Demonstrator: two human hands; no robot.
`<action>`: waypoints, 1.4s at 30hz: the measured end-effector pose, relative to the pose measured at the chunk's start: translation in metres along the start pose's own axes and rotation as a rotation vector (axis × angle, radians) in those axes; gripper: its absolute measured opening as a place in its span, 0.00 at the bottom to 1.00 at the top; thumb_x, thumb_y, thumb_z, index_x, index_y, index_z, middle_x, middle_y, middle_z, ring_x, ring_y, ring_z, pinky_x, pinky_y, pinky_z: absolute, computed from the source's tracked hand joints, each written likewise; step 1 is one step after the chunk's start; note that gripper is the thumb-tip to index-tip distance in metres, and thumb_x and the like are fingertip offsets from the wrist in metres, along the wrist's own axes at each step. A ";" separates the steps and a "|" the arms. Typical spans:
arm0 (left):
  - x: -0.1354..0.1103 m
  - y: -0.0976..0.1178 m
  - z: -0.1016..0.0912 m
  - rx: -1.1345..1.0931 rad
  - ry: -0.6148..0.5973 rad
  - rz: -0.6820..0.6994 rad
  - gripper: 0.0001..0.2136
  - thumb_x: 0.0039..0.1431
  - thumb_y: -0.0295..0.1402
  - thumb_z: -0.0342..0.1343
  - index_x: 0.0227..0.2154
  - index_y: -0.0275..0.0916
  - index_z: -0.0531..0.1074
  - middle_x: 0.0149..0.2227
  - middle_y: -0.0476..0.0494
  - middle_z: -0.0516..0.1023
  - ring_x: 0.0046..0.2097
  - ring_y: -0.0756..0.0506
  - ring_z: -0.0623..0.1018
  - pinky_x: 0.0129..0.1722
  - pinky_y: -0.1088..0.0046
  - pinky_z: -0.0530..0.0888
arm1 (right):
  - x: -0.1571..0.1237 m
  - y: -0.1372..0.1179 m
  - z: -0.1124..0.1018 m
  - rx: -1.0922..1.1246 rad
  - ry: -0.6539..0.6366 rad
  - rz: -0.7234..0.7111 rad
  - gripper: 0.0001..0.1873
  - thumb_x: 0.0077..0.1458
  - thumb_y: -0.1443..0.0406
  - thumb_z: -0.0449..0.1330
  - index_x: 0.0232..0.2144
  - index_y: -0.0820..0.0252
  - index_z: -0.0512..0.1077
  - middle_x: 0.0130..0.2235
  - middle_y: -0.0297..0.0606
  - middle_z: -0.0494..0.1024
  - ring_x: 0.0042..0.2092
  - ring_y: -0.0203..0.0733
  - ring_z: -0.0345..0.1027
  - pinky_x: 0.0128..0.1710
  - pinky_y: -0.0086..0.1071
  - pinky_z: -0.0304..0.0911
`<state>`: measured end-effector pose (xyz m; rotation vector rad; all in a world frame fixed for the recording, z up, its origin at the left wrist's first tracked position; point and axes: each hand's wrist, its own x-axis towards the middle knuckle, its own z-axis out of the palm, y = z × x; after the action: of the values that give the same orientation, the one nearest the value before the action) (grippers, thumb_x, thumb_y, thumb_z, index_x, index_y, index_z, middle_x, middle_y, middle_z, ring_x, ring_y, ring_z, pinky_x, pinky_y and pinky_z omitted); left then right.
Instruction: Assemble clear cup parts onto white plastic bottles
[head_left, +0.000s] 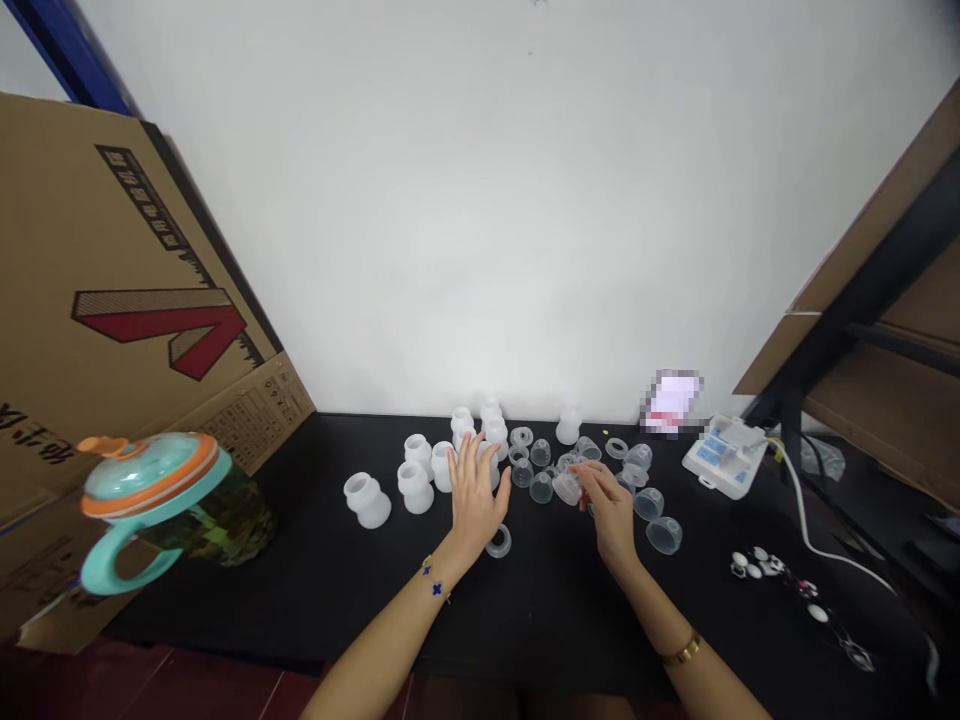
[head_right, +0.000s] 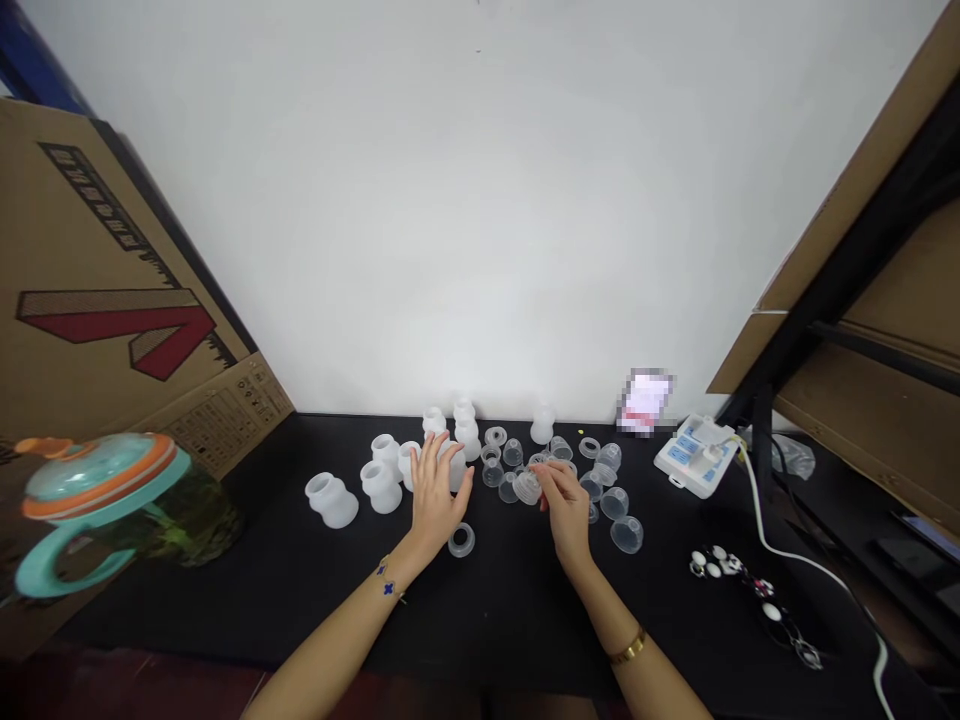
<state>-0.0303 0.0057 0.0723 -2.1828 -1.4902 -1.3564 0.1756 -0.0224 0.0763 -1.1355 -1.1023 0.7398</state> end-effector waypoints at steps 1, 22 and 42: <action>0.000 0.000 0.000 -0.003 0.004 0.008 0.14 0.66 0.30 0.52 0.53 0.37 0.67 0.62 0.31 0.65 0.69 0.32 0.55 0.65 0.39 0.50 | 0.000 0.001 0.000 0.011 -0.003 0.004 0.14 0.59 0.54 0.61 0.33 0.55 0.82 0.40 0.39 0.74 0.25 0.34 0.58 0.23 0.33 0.56; 0.008 -0.005 -0.012 0.113 0.066 0.072 0.10 0.64 0.36 0.57 0.46 0.39 0.74 0.45 0.37 0.78 0.46 0.38 0.76 0.49 0.57 0.65 | 0.000 0.018 0.010 0.024 -0.146 0.127 0.21 0.55 0.48 0.62 0.40 0.57 0.82 0.37 0.42 0.80 0.34 0.47 0.69 0.23 0.33 0.67; 0.000 -0.003 -0.012 -0.192 0.086 0.097 0.05 0.66 0.28 0.52 0.41 0.39 0.71 0.56 0.33 0.66 0.55 0.37 0.73 0.51 0.59 0.73 | -0.006 0.003 0.015 0.414 -0.355 0.598 0.17 0.51 0.50 0.67 0.30 0.58 0.75 0.48 0.43 0.78 0.43 0.51 0.75 0.30 0.36 0.72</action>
<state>-0.0398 -0.0001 0.0786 -2.2426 -1.2546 -1.5967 0.1595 -0.0219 0.0726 -0.9944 -0.8298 1.6081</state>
